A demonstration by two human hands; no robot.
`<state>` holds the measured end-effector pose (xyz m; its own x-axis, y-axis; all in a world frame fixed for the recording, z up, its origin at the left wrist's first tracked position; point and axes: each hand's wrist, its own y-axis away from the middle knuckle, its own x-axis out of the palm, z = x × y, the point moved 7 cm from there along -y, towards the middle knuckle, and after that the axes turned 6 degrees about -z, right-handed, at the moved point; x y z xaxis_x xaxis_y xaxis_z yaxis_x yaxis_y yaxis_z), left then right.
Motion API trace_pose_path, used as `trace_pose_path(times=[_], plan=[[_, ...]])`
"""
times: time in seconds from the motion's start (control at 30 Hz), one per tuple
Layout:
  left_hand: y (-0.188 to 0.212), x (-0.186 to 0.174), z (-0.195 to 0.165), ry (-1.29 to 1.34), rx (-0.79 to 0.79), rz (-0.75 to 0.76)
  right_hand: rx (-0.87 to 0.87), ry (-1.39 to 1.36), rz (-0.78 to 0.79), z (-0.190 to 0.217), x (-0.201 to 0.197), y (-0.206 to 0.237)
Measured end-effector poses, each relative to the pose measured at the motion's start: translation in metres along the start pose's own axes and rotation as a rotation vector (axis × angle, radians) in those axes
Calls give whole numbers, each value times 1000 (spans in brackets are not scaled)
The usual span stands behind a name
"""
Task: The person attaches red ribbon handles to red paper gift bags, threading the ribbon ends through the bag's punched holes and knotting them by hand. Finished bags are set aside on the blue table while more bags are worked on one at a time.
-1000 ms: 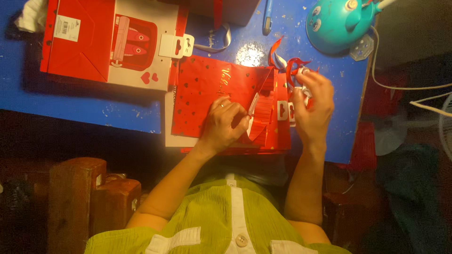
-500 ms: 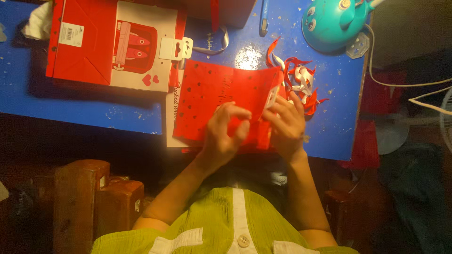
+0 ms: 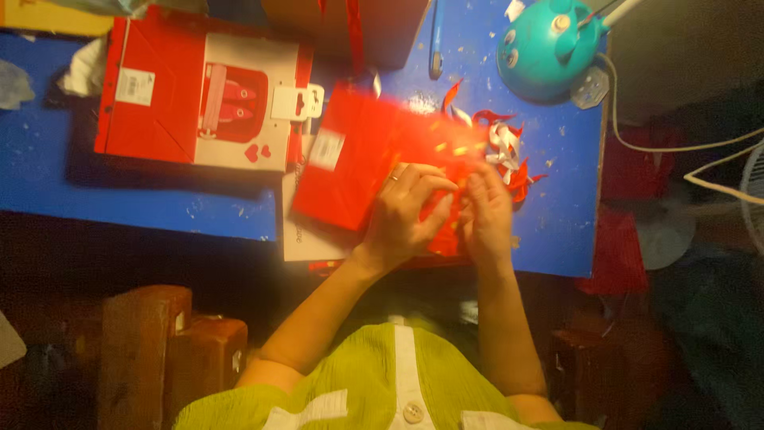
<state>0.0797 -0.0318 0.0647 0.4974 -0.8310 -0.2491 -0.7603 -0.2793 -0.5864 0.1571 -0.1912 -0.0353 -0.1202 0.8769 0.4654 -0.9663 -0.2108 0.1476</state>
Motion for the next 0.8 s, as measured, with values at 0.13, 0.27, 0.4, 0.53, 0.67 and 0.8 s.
trace_pose_path(times=[0.13, 0.27, 0.4, 0.53, 0.67, 0.8], plan=[[3, 12, 35, -24, -168, 90, 166, 122, -4, -9, 4, 4], [6, 13, 53, 113, -285, 49, 244, 218, 77, -3, 18, 4], [11, 20, 72, 98, -484, 81, 140, 598, 107, -3, 29, -4], [13, 15, 71, 102, -510, 52, 83, 750, 74, -9, 33, -5], [18, 1, 65, 200, -482, 34, -361, 895, 217, 7, 55, -1], [23, -6, 64, 373, -453, 55, -89, 971, 244, -11, 52, -4]])
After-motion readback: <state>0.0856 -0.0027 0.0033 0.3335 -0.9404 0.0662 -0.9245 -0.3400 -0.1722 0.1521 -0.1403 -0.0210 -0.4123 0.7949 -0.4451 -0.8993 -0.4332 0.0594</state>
